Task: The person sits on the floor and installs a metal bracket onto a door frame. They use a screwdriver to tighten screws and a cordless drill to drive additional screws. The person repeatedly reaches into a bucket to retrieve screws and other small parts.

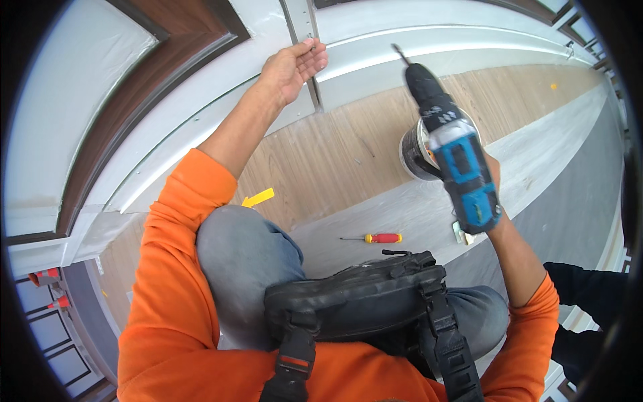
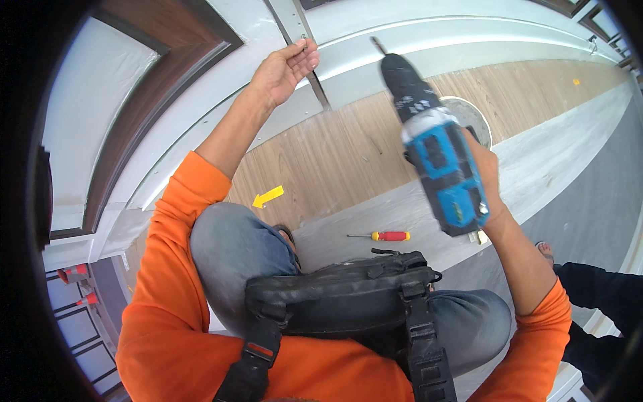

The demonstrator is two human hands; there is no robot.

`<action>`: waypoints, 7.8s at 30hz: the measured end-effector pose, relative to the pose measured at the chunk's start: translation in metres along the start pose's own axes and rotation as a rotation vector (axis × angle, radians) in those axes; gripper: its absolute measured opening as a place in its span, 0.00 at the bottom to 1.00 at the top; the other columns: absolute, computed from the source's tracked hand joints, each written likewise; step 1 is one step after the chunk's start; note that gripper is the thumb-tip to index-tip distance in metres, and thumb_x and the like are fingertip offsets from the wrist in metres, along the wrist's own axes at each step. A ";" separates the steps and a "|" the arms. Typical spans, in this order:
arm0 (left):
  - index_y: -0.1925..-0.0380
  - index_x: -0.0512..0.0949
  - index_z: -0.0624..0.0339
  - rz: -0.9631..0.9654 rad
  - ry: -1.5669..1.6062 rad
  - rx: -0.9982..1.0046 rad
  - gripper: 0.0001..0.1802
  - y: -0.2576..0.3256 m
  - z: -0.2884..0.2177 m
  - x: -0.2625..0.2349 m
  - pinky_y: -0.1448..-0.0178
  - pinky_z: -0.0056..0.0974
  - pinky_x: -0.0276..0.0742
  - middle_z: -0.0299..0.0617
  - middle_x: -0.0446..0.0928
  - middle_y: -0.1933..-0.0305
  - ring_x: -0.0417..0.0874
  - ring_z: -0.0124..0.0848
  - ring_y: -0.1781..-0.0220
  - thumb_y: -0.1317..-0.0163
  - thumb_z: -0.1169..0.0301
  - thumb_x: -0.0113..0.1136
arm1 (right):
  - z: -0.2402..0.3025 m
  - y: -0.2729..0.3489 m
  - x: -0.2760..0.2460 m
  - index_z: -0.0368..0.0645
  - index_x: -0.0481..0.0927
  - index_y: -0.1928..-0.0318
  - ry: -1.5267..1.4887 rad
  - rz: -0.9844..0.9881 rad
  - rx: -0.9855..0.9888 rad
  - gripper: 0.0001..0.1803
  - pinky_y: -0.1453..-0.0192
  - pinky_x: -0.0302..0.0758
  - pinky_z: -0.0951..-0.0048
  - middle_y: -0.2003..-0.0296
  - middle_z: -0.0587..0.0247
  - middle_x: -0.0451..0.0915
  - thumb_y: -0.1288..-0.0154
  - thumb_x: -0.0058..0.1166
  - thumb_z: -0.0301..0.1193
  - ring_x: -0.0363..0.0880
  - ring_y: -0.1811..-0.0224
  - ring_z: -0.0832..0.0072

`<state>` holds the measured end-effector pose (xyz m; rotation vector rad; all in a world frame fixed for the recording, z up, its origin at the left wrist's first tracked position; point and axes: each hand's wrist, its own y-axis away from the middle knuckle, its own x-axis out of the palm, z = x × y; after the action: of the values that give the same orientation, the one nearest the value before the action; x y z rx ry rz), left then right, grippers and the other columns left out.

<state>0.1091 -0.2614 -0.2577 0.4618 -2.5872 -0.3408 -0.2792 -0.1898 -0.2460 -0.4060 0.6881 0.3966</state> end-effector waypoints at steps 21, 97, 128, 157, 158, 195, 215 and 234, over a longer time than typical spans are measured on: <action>0.41 0.74 0.65 0.109 0.019 -0.012 0.17 0.002 -0.001 0.009 0.33 0.40 0.79 0.49 0.83 0.42 0.84 0.39 0.38 0.21 0.65 0.50 | 0.044 -0.070 0.084 0.42 0.77 0.41 0.065 0.046 -0.161 0.29 0.56 0.83 0.62 0.62 0.48 0.87 0.43 0.71 0.34 0.89 0.60 0.54; 0.66 0.79 0.64 0.714 -0.778 -1.195 0.30 0.141 0.214 0.103 0.77 0.29 0.53 0.24 0.58 0.82 0.58 0.19 0.82 0.27 0.42 0.55 | -0.094 0.087 0.070 0.35 0.88 0.51 0.218 0.952 0.649 0.20 0.41 0.80 0.54 0.53 0.41 0.87 0.32 0.50 0.35 0.87 0.48 0.47; 0.63 0.79 0.65 0.755 -0.785 -1.189 0.33 0.138 0.213 0.102 0.76 0.28 0.55 0.22 0.58 0.82 0.59 0.18 0.82 0.26 0.40 0.55 | -0.125 0.070 0.085 0.42 0.63 0.24 0.516 1.046 0.529 0.42 0.41 0.81 0.55 0.49 0.43 0.86 0.36 0.64 0.35 0.86 0.46 0.51; 0.63 0.80 0.66 0.766 -0.783 -1.203 0.33 0.133 0.212 0.102 0.77 0.29 0.53 0.23 0.58 0.82 0.59 0.18 0.82 0.27 0.41 0.57 | -0.110 0.055 0.062 0.45 0.78 0.33 0.508 1.127 0.465 0.28 0.42 0.81 0.56 0.51 0.49 0.87 0.35 0.58 0.25 0.87 0.48 0.53; 0.63 0.80 0.66 0.769 -0.781 -1.208 0.32 0.134 0.212 0.103 0.77 0.29 0.53 0.23 0.58 0.82 0.59 0.18 0.82 0.27 0.41 0.57 | -0.105 0.060 0.054 0.44 0.80 0.36 0.535 1.055 0.489 0.25 0.42 0.81 0.57 0.50 0.50 0.87 0.34 0.55 0.23 0.87 0.48 0.53; 0.59 0.82 0.72 0.659 -0.883 -1.105 0.24 0.139 0.216 0.113 0.77 0.35 0.57 0.30 0.62 0.81 0.62 0.24 0.80 0.28 0.58 0.47 | -0.111 0.093 0.103 0.30 0.82 0.45 0.152 0.607 0.402 0.25 0.41 0.80 0.51 0.54 0.37 0.86 0.34 0.54 0.38 0.85 0.48 0.44; 0.66 0.72 0.55 0.620 -0.836 -1.117 0.17 0.139 0.218 0.111 0.75 0.34 0.59 0.28 0.63 0.79 0.63 0.22 0.80 0.26 0.54 0.54 | -0.110 0.089 0.116 0.39 0.89 0.61 0.295 0.601 0.191 0.14 0.26 0.65 0.53 0.57 0.48 0.88 0.39 0.58 0.34 0.83 0.42 0.57; 0.66 0.72 0.55 0.602 -0.794 -1.122 0.15 0.141 0.222 0.107 0.73 0.34 0.60 0.29 0.63 0.79 0.64 0.24 0.78 0.26 0.56 0.54 | -0.122 0.080 0.123 0.28 0.81 0.46 0.065 0.179 0.270 0.23 0.22 0.64 0.55 0.39 0.37 0.78 0.42 0.54 0.25 0.74 0.34 0.41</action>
<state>-0.1268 -0.1396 -0.3568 -0.9831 -2.4655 -1.8371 -0.2947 -0.1540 -0.4328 -0.1017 0.8326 0.4544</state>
